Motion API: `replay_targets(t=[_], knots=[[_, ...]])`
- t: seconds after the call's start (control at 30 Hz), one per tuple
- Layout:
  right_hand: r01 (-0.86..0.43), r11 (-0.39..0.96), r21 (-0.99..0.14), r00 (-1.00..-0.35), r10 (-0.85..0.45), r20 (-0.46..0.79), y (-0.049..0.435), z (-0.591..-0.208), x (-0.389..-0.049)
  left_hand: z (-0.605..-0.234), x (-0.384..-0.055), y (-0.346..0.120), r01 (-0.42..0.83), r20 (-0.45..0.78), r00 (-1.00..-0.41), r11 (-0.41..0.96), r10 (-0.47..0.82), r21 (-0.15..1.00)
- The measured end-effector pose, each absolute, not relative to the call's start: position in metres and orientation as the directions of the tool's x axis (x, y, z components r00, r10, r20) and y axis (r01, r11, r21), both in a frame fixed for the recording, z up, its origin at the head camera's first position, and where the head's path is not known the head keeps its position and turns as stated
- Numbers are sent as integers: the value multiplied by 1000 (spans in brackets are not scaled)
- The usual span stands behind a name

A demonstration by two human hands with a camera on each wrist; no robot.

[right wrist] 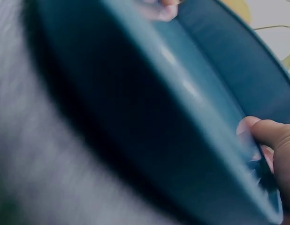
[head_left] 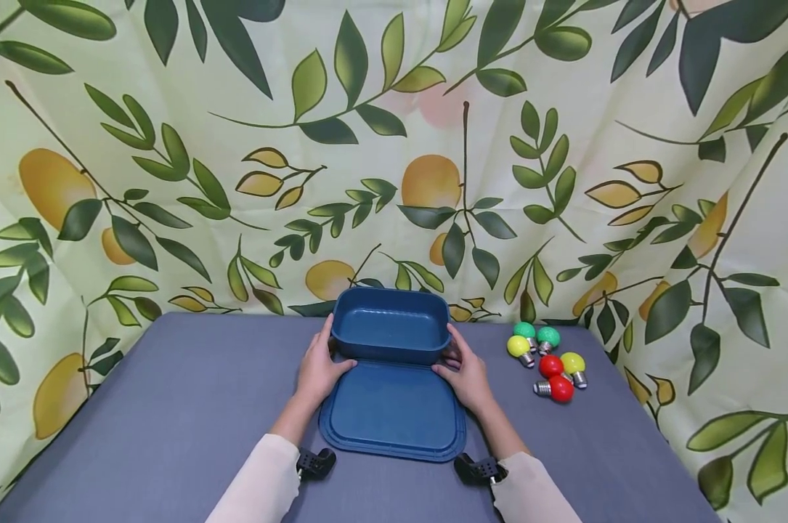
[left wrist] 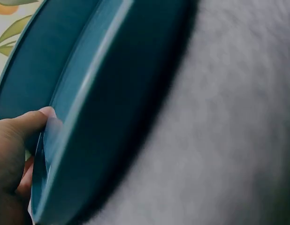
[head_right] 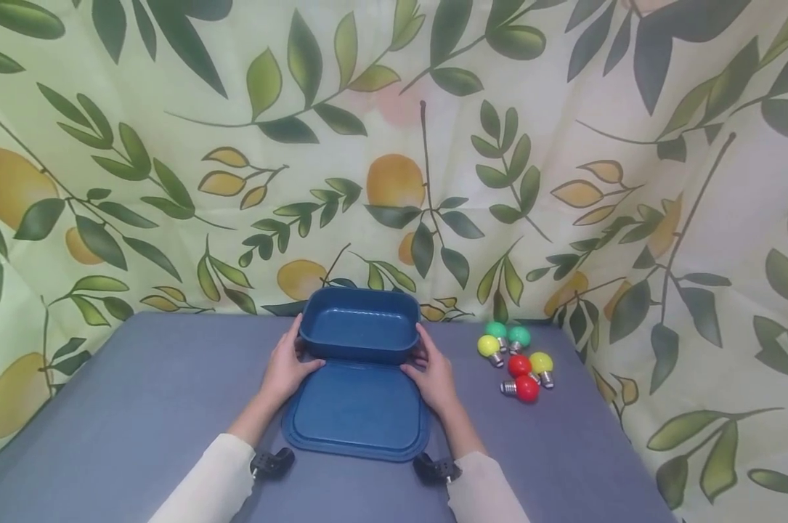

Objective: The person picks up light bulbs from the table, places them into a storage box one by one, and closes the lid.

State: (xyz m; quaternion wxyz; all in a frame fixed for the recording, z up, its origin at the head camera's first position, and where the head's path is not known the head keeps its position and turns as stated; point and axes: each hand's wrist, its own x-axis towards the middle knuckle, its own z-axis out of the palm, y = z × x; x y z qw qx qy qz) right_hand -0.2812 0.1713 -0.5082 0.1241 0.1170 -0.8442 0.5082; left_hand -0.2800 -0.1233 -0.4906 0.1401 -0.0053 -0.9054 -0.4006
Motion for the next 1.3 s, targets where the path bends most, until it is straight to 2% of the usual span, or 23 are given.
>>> replay_targets(t=[0.43,0.53,0.63,0.7,0.8,0.93,1.17,1.3], knots=[[-302,537,-787,-947,-78,311,193,-506,-286,-495,-280,-102,118,256,-959,653,-120,748],[-286,539,-792,-953,-76,292,193,-506,-287,-495,-280,-105,135,218,-971,528,-98,839],[-281,544,-791,-954,-71,291,192,-508,-286,-491,-281,-107,121,155,-984,318,-83,940],[-287,541,-790,-952,-71,298,192,-509,-285,-486,-282,-105,93,114,-989,200,-94,975],[-289,539,-791,-951,-65,304,192,-510,-283,-480,-285,-101,76,92,-987,119,-132,990],[-293,544,-786,-949,-65,308,190,-512,-281,-484,-288,-95,80,93,-982,82,-165,993],[-321,519,-793,-938,-59,341,183,-511,-283,-496,-291,-97,128,150,-972,128,-181,984],[-302,514,-803,-945,-50,324,181,-510,-284,-498,-293,-101,121,142,-974,123,-178,985]])
